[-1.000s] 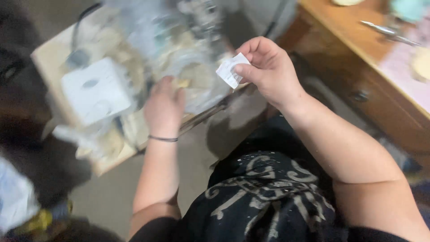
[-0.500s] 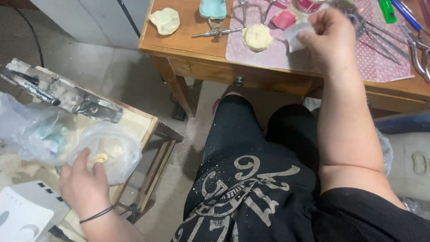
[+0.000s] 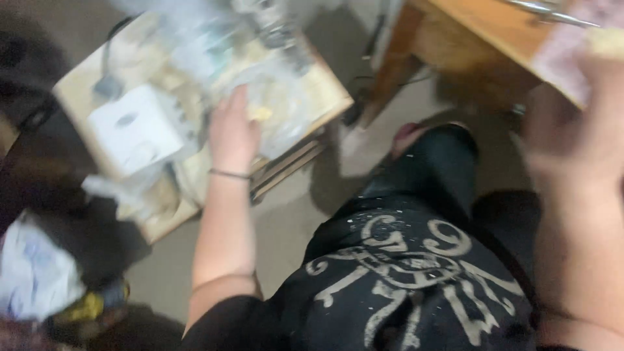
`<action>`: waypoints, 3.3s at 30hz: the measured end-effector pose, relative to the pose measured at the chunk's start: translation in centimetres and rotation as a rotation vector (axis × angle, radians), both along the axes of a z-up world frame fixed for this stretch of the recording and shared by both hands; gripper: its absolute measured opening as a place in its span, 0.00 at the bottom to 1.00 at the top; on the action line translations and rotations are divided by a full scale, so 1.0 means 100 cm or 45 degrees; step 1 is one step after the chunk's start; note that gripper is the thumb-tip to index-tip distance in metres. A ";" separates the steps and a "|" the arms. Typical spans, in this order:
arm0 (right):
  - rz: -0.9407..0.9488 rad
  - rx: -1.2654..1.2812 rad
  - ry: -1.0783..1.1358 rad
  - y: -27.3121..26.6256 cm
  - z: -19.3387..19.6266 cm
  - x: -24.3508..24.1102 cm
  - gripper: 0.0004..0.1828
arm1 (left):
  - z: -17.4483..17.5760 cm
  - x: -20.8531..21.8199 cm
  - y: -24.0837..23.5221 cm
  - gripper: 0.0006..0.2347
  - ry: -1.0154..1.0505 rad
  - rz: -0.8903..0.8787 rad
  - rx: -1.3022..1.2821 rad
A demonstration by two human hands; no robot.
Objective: The person retrieves a yellow wax material from a plastic bag and places it on a table. They then pick up a metal dental articulator with a blue upper mold and attach a pink lower mold to it. Finally, they place a small red wax piece onto the lower mold and press the two halves together.
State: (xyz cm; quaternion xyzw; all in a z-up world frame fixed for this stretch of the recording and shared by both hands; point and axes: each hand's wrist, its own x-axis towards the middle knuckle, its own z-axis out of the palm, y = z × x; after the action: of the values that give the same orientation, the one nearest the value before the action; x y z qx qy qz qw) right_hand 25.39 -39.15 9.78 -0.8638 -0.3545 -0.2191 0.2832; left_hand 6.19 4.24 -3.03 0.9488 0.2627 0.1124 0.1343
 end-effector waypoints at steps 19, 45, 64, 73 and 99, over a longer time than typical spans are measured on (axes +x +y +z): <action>0.677 -0.600 0.762 0.284 -0.083 -0.055 0.32 | 0.011 -0.010 -0.031 0.26 -0.541 0.125 -0.857; -0.138 -0.127 -0.042 -0.045 0.044 -0.024 0.17 | 0.152 0.127 -0.247 0.10 -0.486 -0.938 -0.484; -0.320 -0.215 -0.334 -0.133 0.021 0.014 0.13 | 0.128 0.142 -0.257 0.17 -0.436 -1.199 -0.107; 0.453 -0.134 0.252 -0.007 -0.002 -0.002 0.15 | 0.129 0.120 -0.251 0.32 -0.296 -1.116 -0.104; 0.832 -0.257 0.207 0.300 -0.132 -0.051 0.13 | 0.033 0.005 -0.039 0.25 -0.422 -0.449 0.045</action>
State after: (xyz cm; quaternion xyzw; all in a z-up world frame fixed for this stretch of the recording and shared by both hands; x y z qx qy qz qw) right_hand 20.32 -9.13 -3.38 -0.7429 -0.6084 -0.0114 0.2788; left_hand 6.67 0.37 0.29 0.9508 0.0653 0.2460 0.1765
